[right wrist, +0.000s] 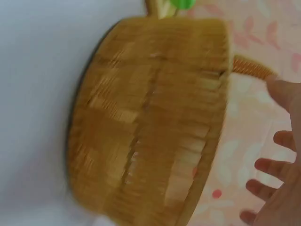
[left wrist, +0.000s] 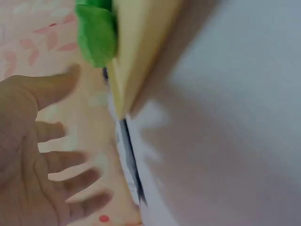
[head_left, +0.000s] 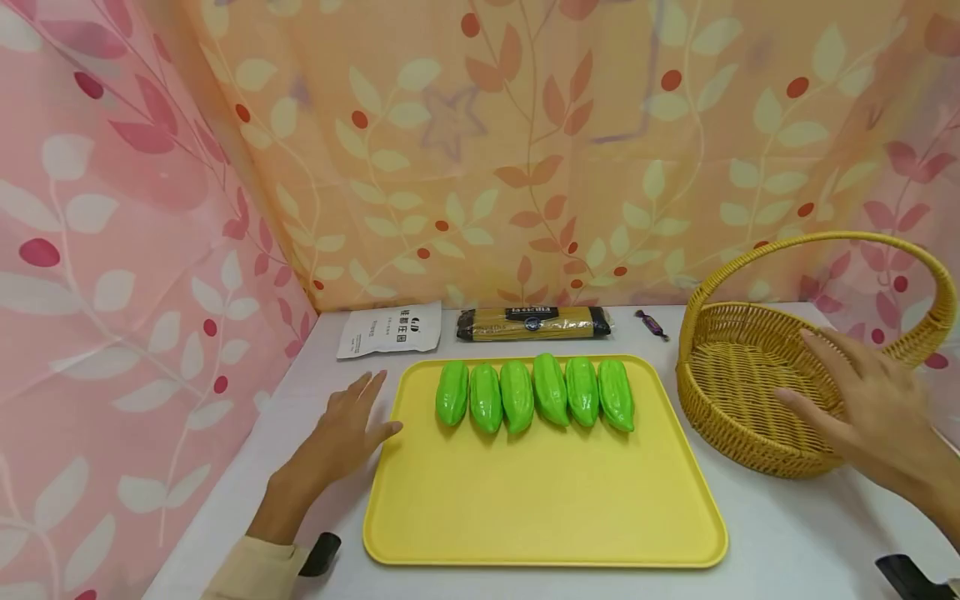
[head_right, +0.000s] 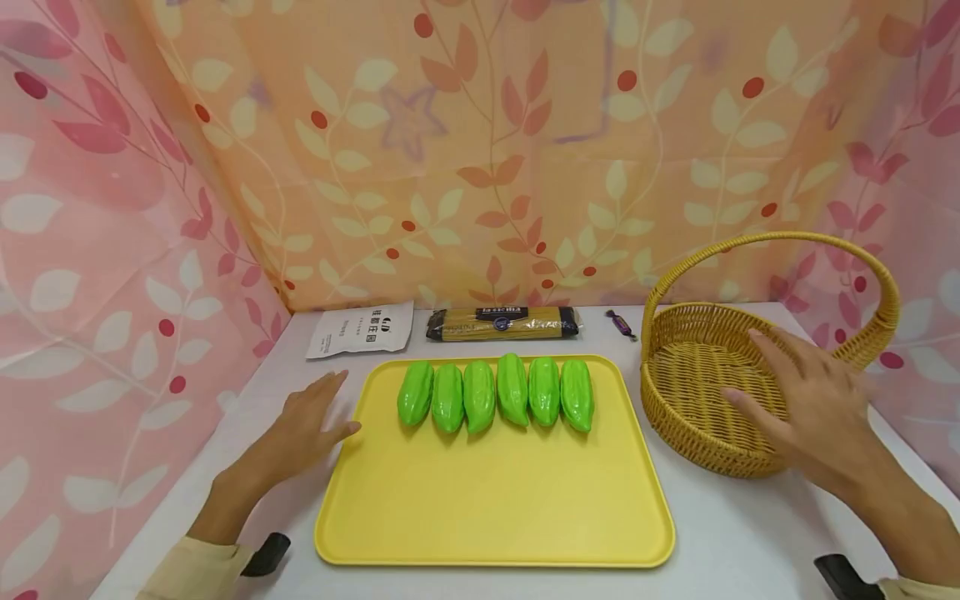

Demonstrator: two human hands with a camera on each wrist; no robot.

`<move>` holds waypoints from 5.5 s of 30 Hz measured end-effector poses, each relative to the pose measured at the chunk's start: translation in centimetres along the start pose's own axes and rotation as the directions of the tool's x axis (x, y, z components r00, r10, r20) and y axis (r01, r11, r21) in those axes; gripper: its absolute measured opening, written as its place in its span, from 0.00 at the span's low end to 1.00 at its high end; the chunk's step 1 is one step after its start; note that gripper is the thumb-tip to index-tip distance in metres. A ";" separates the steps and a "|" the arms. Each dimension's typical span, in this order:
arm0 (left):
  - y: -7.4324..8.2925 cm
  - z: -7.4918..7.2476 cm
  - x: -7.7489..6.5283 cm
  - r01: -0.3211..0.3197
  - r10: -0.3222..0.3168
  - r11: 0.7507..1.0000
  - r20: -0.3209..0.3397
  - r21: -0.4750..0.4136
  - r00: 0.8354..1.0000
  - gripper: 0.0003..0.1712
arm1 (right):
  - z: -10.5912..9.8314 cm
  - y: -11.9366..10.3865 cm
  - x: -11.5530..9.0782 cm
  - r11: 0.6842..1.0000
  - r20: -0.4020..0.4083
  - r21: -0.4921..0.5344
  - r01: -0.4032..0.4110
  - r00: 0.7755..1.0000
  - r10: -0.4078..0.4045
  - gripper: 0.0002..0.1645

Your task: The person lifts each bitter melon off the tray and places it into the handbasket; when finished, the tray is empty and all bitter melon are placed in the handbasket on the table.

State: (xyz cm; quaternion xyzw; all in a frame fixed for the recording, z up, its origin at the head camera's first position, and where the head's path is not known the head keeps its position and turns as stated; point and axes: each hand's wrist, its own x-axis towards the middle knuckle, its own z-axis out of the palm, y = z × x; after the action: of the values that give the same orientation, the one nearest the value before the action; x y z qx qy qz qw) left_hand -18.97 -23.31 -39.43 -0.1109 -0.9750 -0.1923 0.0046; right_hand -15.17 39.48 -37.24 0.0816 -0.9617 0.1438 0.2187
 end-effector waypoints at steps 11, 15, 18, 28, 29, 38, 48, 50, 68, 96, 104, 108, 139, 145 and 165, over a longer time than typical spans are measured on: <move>0.6 0.1 2.9 0.083 -0.047 0.970 0.161 -0.228 0.986 0.35 | 0.4 -7.1 1.8 0.947 -0.231 0.242 0.212 0.960 -0.156 0.39; 0.4 0.0 3.6 0.133 -0.092 0.957 0.166 -0.258 0.982 0.33 | 1.4 -9.6 2.6 0.922 -0.169 0.312 0.228 0.969 -0.182 0.33; 0.0 0.0 4.1 0.170 -0.121 0.947 0.186 -0.274 0.975 0.33 | 2.5 -11.3 3.3 0.898 -0.049 0.404 0.173 0.985 -0.167 0.30; -1.2 0.4 4.8 0.205 -0.133 0.913 0.216 -0.353 0.967 0.35 | 6.3 -13.2 5.5 0.843 0.269 0.535 -0.060 0.957 -0.103 0.34; -1.2 0.4 4.8 0.209 -0.134 0.907 0.219 -0.366 0.967 0.36 | 6.6 -13.2 5.7 0.843 0.277 0.534 -0.063 0.955 -0.104 0.35; -1.5 0.3 4.8 0.247 -0.162 0.883 0.235 -0.400 0.958 0.36 | 9.1 -13.0 7.2 0.874 0.409 0.457 -0.162 0.911 -0.045 0.39; -1.7 0.1 4.8 0.255 -0.163 0.870 0.243 -0.422 0.956 0.36 | 9.9 -12.7 7.5 0.855 0.473 0.474 -0.208 0.880 -0.048 0.37; -1.6 0.0 4.7 0.248 -0.155 0.870 0.243 -0.425 0.958 0.36 | 9.9 -12.7 7.4 0.853 0.477 0.477 -0.214 0.878 -0.047 0.37; -1.3 -0.2 5.0 0.257 -0.147 0.873 0.278 -0.415 0.949 0.36 | 9.8 -12.5 7.3 0.737 0.564 0.535 -0.413 0.824 0.052 0.43; -1.2 -0.8 4.6 0.233 -0.116 0.871 0.279 -0.433 0.953 0.37 | 2.7 -12.4 7.3 0.664 0.453 0.671 -0.329 0.891 -0.016 0.47; -1.1 -0.7 4.6 0.249 -0.129 0.864 0.285 -0.438 0.950 0.37 | -0.3 -9.9 7.0 0.714 0.412 0.637 -0.290 0.911 0.001 0.45; -1.1 -0.6 4.6 0.252 -0.131 0.862 0.286 -0.439 0.949 0.36 | -1.3 -8.2 6.7 0.753 0.400 0.600 -0.272 0.916 0.012 0.44; -1.6 -0.2 4.6 0.245 -0.128 0.860 0.274 -0.448 0.953 0.36 | -0.9 1.1 11.2 0.696 0.630 0.542 -0.471 0.776 0.034 0.50; -1.6 -0.1 4.6 0.252 -0.138 0.864 0.276 -0.437 0.951 0.36 | 0.3 2.1 12.2 0.695 0.669 0.525 -0.491 0.743 0.020 0.52; -1.8 0.0 4.6 0.244 -0.131 0.856 0.266 -0.456 0.955 0.36 | 3.9 3.2 13.1 0.642 0.786 0.447 -0.623 0.617 0.051 0.46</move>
State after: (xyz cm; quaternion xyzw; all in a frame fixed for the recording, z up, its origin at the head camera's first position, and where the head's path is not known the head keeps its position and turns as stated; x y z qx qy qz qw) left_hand -23.89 -23.98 -39.86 -0.0335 -0.8962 -0.4153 -0.1526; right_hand -29.13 40.01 -35.56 0.0055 -0.8363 0.4868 -0.2522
